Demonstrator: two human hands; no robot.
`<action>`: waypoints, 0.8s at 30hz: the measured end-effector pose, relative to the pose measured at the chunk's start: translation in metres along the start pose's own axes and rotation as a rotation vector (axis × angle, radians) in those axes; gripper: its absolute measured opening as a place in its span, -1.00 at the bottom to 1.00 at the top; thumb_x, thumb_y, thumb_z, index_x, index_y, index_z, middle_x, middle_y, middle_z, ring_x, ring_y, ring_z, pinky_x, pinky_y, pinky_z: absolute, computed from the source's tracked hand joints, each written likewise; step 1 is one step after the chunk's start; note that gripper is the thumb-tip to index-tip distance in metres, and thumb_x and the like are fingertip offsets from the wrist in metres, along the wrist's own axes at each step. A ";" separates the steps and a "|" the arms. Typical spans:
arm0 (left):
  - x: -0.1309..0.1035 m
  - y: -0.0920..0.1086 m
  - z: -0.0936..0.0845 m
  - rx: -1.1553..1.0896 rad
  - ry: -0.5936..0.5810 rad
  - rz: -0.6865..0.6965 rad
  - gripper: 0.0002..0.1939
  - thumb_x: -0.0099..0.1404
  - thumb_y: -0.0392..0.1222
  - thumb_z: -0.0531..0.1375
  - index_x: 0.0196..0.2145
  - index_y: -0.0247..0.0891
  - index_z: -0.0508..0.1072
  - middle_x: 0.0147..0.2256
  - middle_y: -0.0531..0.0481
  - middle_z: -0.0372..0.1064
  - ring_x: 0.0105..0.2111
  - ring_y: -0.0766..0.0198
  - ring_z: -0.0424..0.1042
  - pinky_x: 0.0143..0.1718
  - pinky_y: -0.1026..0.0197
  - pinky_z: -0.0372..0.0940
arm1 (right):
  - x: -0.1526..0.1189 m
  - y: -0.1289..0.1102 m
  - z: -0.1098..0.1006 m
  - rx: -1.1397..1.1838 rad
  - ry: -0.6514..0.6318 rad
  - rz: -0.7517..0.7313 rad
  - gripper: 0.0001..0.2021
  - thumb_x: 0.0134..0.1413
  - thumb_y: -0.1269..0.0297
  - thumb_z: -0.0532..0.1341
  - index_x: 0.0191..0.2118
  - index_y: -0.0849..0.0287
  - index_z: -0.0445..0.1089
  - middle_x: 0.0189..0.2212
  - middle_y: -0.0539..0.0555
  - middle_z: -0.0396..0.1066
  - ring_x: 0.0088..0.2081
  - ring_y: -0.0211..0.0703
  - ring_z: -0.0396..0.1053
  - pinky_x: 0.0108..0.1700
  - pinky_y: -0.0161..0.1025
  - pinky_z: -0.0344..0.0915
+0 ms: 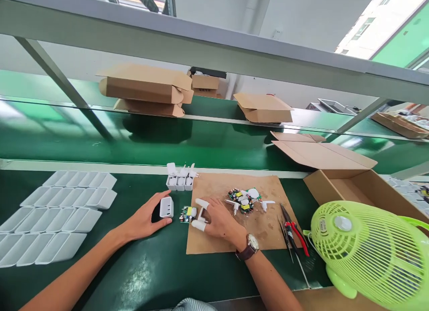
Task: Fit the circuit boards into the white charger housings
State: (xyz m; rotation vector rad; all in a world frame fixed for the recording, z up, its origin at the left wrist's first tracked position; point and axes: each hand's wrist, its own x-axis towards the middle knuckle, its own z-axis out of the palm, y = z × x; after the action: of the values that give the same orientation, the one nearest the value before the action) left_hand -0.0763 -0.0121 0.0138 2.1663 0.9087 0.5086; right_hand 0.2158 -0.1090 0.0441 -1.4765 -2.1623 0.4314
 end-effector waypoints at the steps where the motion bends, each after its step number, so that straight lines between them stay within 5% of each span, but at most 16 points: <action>1: 0.000 -0.001 0.001 0.012 0.006 -0.003 -0.25 0.36 -0.04 0.28 0.40 -0.14 0.12 0.22 -0.20 0.34 0.20 -0.04 0.40 0.24 -0.10 0.36 | -0.002 0.004 -0.005 -0.031 0.034 0.007 -0.44 0.23 0.30 0.30 0.31 0.05 0.25 0.16 0.22 0.43 0.18 0.11 0.38 0.19 0.09 0.35; 6: -0.001 -0.009 0.006 0.091 0.125 0.060 -0.24 0.36 0.03 0.29 0.40 -0.09 0.12 0.21 -0.18 0.37 0.15 -0.05 0.47 0.16 -0.10 0.44 | -0.022 0.031 -0.037 -0.390 0.089 0.253 -0.56 0.28 0.23 0.27 0.24 0.08 0.37 0.25 0.29 0.35 0.33 0.29 0.19 0.33 0.35 0.12; 10: -0.009 0.011 0.009 0.250 0.425 0.473 -0.40 0.28 -0.17 0.40 0.24 -0.02 0.38 0.03 -0.11 0.53 0.03 -0.05 0.54 0.09 -0.10 0.48 | -0.034 0.041 -0.042 -0.519 0.021 0.363 -0.58 0.26 0.27 0.28 0.21 0.12 0.43 0.31 0.33 0.27 0.36 0.31 0.14 0.36 0.37 0.03; 15: -0.016 0.061 0.040 0.162 0.069 0.848 -0.65 0.38 -0.42 0.19 0.09 -0.26 0.49 -0.07 -0.15 0.62 -0.04 0.07 0.59 0.02 0.05 0.54 | -0.028 0.037 -0.034 -0.524 -0.058 0.346 -0.65 0.29 0.31 0.22 0.15 0.13 0.49 0.31 0.35 0.28 0.33 0.32 0.20 0.33 0.39 0.05; 20: -0.016 0.062 0.078 0.141 -0.100 0.739 -0.71 0.48 -0.34 0.09 0.05 -0.22 0.52 -0.04 -0.10 0.61 0.01 0.13 0.59 0.06 0.13 0.54 | -0.026 0.039 -0.039 -0.537 -0.103 0.382 -0.65 0.22 0.45 0.19 0.07 0.13 0.55 0.32 0.29 0.28 0.34 0.25 0.19 0.34 0.31 0.05; 24: -0.019 0.052 0.081 0.084 -0.127 0.664 -0.67 0.49 -0.33 0.09 0.11 -0.15 0.50 0.00 -0.07 0.60 0.06 0.16 0.57 0.08 0.15 0.53 | -0.030 0.041 -0.046 -0.548 -0.131 0.376 -0.58 0.06 0.56 0.23 0.01 0.13 0.58 0.31 0.27 0.31 0.32 0.23 0.21 0.37 0.27 0.04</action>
State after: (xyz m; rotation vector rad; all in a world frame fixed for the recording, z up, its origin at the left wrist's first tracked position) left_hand -0.0184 -0.0897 -0.0026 2.5268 0.1195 0.6395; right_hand 0.2821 -0.1224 0.0556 -2.2265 -2.2080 0.0488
